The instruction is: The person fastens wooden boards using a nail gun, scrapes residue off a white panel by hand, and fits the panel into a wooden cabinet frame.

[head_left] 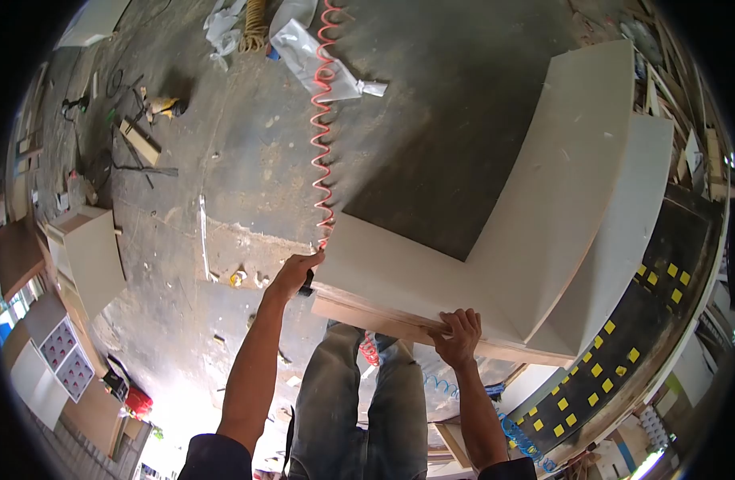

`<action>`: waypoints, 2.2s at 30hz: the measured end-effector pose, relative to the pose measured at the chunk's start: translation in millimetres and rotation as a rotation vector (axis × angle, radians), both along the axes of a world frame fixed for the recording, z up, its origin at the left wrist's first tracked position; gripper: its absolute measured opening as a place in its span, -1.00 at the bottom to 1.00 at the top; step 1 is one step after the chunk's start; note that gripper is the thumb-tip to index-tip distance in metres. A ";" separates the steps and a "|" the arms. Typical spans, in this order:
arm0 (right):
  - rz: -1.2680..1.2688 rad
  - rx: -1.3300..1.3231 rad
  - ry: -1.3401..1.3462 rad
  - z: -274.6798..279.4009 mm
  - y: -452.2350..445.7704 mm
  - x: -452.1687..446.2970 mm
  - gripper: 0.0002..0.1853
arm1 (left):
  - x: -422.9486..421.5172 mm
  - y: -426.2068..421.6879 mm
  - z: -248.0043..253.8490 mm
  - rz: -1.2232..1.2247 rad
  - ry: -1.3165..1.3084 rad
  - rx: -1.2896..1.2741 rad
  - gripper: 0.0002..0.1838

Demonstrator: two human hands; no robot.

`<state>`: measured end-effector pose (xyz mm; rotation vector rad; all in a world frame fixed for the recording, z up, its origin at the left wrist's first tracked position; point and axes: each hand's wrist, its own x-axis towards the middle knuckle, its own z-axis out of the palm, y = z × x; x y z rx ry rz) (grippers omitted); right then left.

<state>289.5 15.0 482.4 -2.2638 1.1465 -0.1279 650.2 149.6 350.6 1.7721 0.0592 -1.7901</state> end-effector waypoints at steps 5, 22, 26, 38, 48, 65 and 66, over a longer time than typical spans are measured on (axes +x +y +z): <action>-0.020 0.005 0.005 -10.8 -3.6 -5.3 -0.60 | 0.2 -11.9 18.0 -0.099 0.003 0.006 -0.52; -1.581 0.243 0.044 -22.8 -116.4 -417.4 0.00 | 21.0 3.2 80.8 -0.423 -0.315 -0.495 -0.48; -1.418 0.548 0.361 -60.4 -127.1 -388.8 -0.01 | 8.9 -10.0 108.0 -0.292 -0.104 -0.486 -0.10; -1.199 0.264 0.579 -156.1 -153.4 -461.7 -0.02 | 17.3 9.9 109.0 -0.348 -0.466 -0.168 0.03; -1.314 0.123 0.879 -178.8 -178.6 -425.5 -0.01 | 11.5 -9.2 129.9 -0.413 -0.436 -0.086 0.01; -1.383 -0.012 0.723 -136.7 -179.9 -418.0 -0.42 | 16.5 -5.4 125.6 -0.426 -0.388 -0.056 -0.04; -1.425 0.013 0.477 -143.2 -174.6 -425.9 -0.45 | 19.7 -3.1 123.3 -0.431 -0.390 -0.061 -0.05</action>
